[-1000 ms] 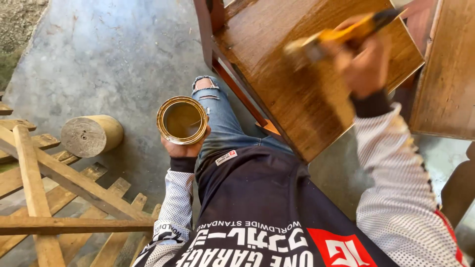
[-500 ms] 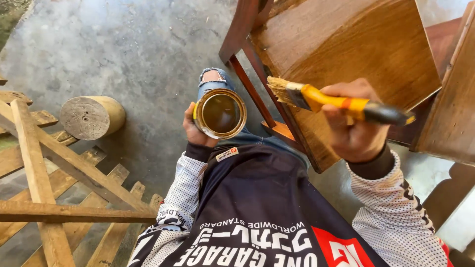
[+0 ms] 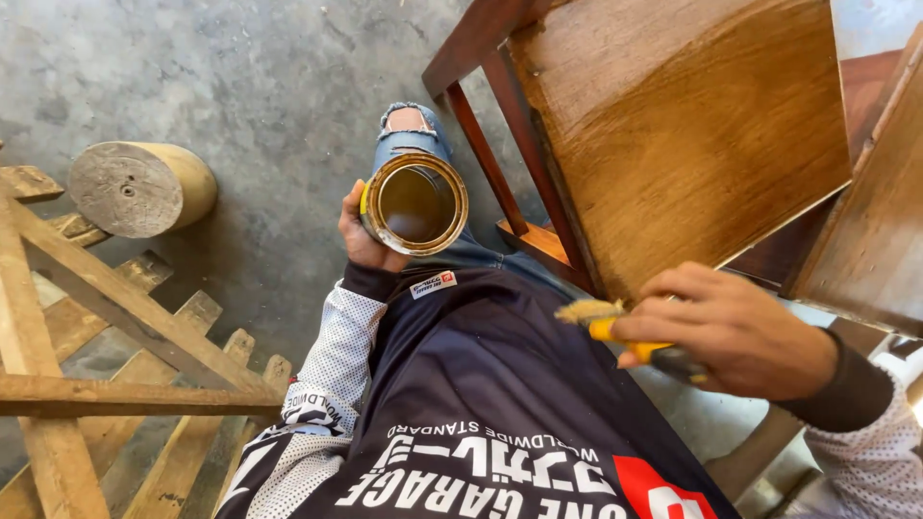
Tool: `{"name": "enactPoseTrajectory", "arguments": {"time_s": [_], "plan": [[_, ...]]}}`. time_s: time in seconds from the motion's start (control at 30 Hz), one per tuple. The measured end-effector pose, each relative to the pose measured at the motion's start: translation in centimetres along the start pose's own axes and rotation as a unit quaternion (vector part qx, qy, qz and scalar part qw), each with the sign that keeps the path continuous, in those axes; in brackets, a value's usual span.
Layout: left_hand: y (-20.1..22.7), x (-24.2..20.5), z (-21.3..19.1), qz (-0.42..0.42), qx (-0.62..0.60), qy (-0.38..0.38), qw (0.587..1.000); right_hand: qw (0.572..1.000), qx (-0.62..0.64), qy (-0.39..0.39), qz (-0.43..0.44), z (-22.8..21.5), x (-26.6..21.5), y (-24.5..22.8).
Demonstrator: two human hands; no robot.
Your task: Applying varnish to a wooden chair using a paintbrush
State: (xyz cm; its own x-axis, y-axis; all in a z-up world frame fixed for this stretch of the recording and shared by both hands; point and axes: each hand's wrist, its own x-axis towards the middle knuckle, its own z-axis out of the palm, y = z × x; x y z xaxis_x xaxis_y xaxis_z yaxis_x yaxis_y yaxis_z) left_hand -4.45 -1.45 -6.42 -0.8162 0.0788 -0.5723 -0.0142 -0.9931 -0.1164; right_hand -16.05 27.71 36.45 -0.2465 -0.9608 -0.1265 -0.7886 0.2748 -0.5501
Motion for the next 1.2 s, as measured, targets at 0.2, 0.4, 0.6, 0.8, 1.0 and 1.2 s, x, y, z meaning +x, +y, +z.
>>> {"name": "enactPoseTrajectory", "arguments": {"time_s": [0.2,0.4,0.6,0.8,1.0,1.2], "plan": [[-1.7,-1.7,5.3,0.008,-0.008,-0.044,0.999,0.958,0.069,0.264,0.089,2.5,3.9,1.2],[-3.0,-2.6,8.9,0.005,-0.006,-0.149,0.989,0.945,0.006,0.325,0.041,7.0,10.9,1.7],[-3.1,-2.0,9.2,0.004,-0.003,-0.175,0.985,0.946,-0.008,0.319,0.052,7.6,13.3,1.5],[-3.6,-2.5,10.9,-0.001,0.004,-0.183,0.983,0.944,-0.053,0.316,0.072,8.1,13.6,2.5],[-3.8,-2.9,11.8,-0.004,0.013,-0.184,0.983,0.944,-0.073,0.307,0.094,8.8,13.4,3.0],[-3.7,-3.4,12.5,-0.001,0.006,-0.183,0.983,0.945,-0.072,0.3,0.112,9.2,13.4,3.1]]}}
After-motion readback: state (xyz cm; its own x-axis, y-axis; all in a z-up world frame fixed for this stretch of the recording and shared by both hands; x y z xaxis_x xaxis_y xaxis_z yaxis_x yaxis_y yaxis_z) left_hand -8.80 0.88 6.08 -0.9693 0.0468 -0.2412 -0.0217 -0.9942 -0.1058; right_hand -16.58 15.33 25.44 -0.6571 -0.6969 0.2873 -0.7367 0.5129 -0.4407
